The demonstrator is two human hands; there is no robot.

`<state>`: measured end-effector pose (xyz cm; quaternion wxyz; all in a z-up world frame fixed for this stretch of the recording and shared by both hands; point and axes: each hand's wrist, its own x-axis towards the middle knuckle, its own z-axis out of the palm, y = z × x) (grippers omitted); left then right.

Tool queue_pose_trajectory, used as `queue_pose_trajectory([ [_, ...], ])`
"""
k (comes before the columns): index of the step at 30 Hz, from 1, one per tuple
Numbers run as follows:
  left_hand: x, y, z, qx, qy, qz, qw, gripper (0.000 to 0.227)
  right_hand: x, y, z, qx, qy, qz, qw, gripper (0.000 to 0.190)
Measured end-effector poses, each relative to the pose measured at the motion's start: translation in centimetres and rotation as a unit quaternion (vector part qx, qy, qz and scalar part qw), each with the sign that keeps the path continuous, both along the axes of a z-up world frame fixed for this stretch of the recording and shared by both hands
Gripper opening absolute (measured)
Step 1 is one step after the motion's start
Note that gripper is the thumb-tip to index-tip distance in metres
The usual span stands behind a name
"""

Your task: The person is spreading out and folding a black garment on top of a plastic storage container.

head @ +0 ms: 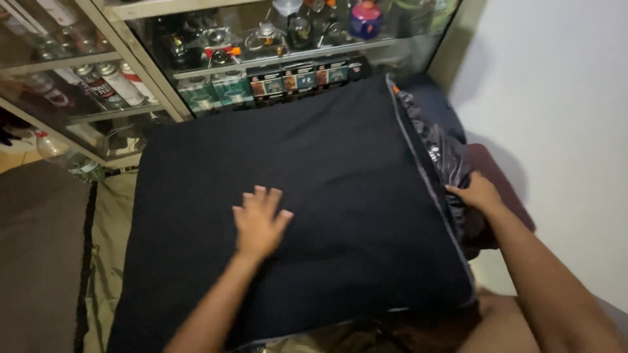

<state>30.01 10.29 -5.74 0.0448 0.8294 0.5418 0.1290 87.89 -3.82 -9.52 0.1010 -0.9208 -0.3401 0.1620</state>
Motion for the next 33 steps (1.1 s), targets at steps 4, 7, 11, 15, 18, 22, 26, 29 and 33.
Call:
queue_pose_trajectory([
  [4,7.9,-7.4,2.0,-0.065,-0.054,-0.151,0.985,0.064,10.9,1.9,-4.9,0.119,-0.079,0.029,0.989,0.039],
  [7,12.2,-11.4,1.8,-0.134,-0.057,-0.217,0.965,0.067,5.8,0.7,3.1,0.368,0.125,-0.093,0.917,0.019],
  [11,14.1,-13.6,2.1,-0.181,-0.003,-0.248,0.952,0.064,5.9,1.2,-3.2,0.563,0.300,-0.152,0.755,0.016],
  [15,11.5,-11.7,2.1,-0.196,-0.009,-0.259,0.946,0.056,-2.7,2.2,3.4,0.625,0.294,-0.134,0.711,0.019],
  [18,6.0,-10.3,5.0,-0.146,-0.003,-0.264,0.953,0.047,-9.7,1.7,8.2,0.573,-0.034,0.154,0.805,0.029],
  [22,-4.1,-7.2,7.1,-0.114,0.045,-0.192,0.974,0.041,-19.6,-0.2,12.9,0.246,0.079,0.421,0.869,0.037],
  [26,-14.2,-5.1,7.8,-0.087,0.055,-0.055,0.993,0.042,-17.8,4.3,10.7,0.400,-0.225,0.389,0.799,0.025],
  [29,-19.3,-4.4,5.1,-0.126,0.023,0.066,0.990,0.047,-19.4,5.6,13.6,0.346,-0.303,0.342,0.820,0.044],
  [33,-17.8,-3.6,5.8,-0.156,-0.059,0.120,0.979,0.054,-22.0,9.2,15.1,0.308,-0.312,0.360,0.824,0.052],
])
